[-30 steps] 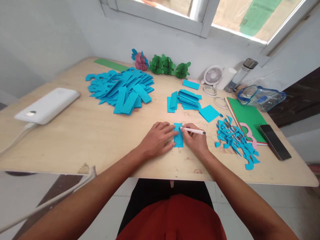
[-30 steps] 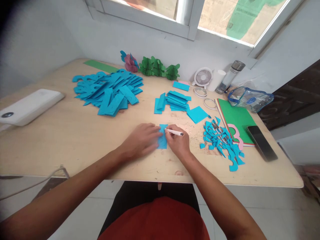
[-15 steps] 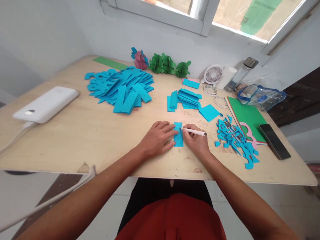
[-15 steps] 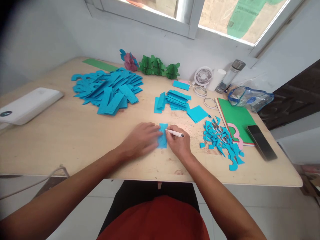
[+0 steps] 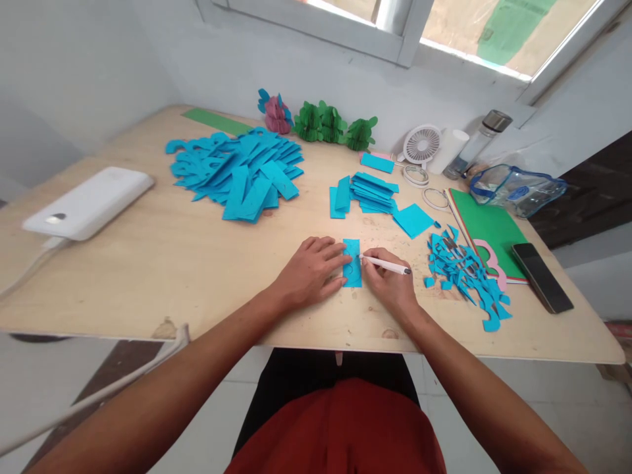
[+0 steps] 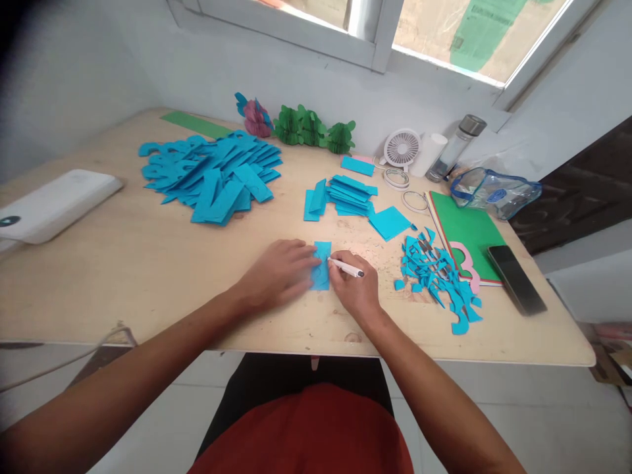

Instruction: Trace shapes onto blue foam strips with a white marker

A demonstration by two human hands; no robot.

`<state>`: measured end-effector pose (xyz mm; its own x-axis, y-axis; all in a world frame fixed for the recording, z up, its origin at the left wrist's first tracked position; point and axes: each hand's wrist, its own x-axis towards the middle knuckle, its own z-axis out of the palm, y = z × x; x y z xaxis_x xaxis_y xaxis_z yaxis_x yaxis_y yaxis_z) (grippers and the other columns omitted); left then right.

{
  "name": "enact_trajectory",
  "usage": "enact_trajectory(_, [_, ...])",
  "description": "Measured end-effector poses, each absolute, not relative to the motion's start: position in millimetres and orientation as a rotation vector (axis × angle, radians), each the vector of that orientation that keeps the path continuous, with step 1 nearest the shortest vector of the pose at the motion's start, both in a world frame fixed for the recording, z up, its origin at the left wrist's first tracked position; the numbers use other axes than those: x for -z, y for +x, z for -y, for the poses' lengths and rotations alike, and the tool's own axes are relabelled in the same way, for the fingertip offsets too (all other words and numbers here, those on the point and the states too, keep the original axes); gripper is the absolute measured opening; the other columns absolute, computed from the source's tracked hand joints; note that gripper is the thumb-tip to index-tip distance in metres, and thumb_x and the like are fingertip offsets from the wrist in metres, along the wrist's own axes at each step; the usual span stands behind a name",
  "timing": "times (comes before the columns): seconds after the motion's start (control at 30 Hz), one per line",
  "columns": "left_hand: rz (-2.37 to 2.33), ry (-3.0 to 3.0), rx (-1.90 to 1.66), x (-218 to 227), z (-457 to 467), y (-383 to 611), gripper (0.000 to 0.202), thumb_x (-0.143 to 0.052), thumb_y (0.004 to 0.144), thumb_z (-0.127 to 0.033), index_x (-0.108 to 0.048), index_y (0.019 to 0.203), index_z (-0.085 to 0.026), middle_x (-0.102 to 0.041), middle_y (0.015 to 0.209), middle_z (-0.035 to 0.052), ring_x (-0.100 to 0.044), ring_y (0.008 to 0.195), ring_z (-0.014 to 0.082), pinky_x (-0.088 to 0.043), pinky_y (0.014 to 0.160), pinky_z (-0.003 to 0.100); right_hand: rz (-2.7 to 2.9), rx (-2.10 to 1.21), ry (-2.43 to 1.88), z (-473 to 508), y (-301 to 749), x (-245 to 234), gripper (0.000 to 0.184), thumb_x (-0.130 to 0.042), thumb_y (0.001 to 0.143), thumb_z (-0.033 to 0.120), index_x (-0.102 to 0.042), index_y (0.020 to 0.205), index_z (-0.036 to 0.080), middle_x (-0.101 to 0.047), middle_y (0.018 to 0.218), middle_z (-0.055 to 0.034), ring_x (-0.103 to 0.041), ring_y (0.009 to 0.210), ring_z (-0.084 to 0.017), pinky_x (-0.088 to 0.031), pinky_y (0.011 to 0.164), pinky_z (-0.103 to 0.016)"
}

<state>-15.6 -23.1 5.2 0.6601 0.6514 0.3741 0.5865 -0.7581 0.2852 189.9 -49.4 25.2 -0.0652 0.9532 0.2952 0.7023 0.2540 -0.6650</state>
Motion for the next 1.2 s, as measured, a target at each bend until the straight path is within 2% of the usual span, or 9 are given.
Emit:
enact_trajectory(0.3, [-1.024,2.741,-0.701,-4.1,22.3,-15.1,0.036,-0.048,0.091,-0.037,-0.065,0.118,-0.021,-0.063,0.130,0.0105,-0.051,0.121,0.0318,-0.040,0.103,0.051,1.867,-0.405,-1.473,54.5,188.7,-27.1,0.014,-0.053,0.089,0.028,-0.067,0.089,0.023,-0.074,0.085,-0.0054,-0.068,0.076,-0.020,-0.051,0.072,-0.030])
enact_trajectory(0.73, [-1.030,2.751,-0.720,-1.6,21.9,-16.1,0.035,-0.049,0.091,-0.037,-0.066,0.118,-0.021,-0.063,0.130,0.0107,-0.051,0.121,0.0319,-0.040,0.102,0.050,1.860,-0.468,-1.459,59.2,187.5,-26.6,0.013,-0.055,0.088,0.028,-0.067,0.089,0.023,-0.074,0.085,-0.0050,-0.067,0.077,-0.020,-0.050,0.072,-0.031])
enact_trajectory(0.87, [-1.030,2.750,-0.719,-2.0,22.2,-16.1,0.035,-0.049,0.091,-0.036,-0.066,0.118,-0.021,-0.063,0.130,0.0105,-0.051,0.122,0.0319,-0.040,0.102,0.050,1.812,-0.562,-1.455,59.7,187.4,-25.4,0.014,-0.055,0.088,0.030,-0.067,0.089,0.024,-0.073,0.084,-0.0038,-0.065,0.075,-0.019,-0.049,0.068,-0.029])
enact_trajectory(1.03, [-1.040,2.737,-0.703,-1.8,22.5,-16.0,0.035,-0.051,0.090,-0.035,-0.066,0.118,-0.022,-0.062,0.132,0.0101,-0.051,0.122,0.0315,-0.039,0.103,0.051,1.666,-0.766,-1.486,55.7,189.7,-24.2,0.016,-0.058,0.086,0.034,-0.066,0.084,0.021,-0.066,0.072,-0.0008,-0.055,0.059,-0.014,-0.041,0.056,-0.026])
enact_trajectory(1.2, [-1.032,2.734,-0.703,-1.9,22.1,-15.6,0.034,-0.051,0.089,-0.035,-0.066,0.117,-0.022,-0.062,0.132,0.0101,-0.052,0.121,0.0315,-0.039,0.103,0.051,1.573,-0.865,-1.477,52.3,191.1,-23.4,0.017,-0.060,0.083,0.036,-0.066,0.082,0.020,-0.066,0.072,-0.0011,-0.054,0.060,-0.014,-0.039,0.054,-0.025])
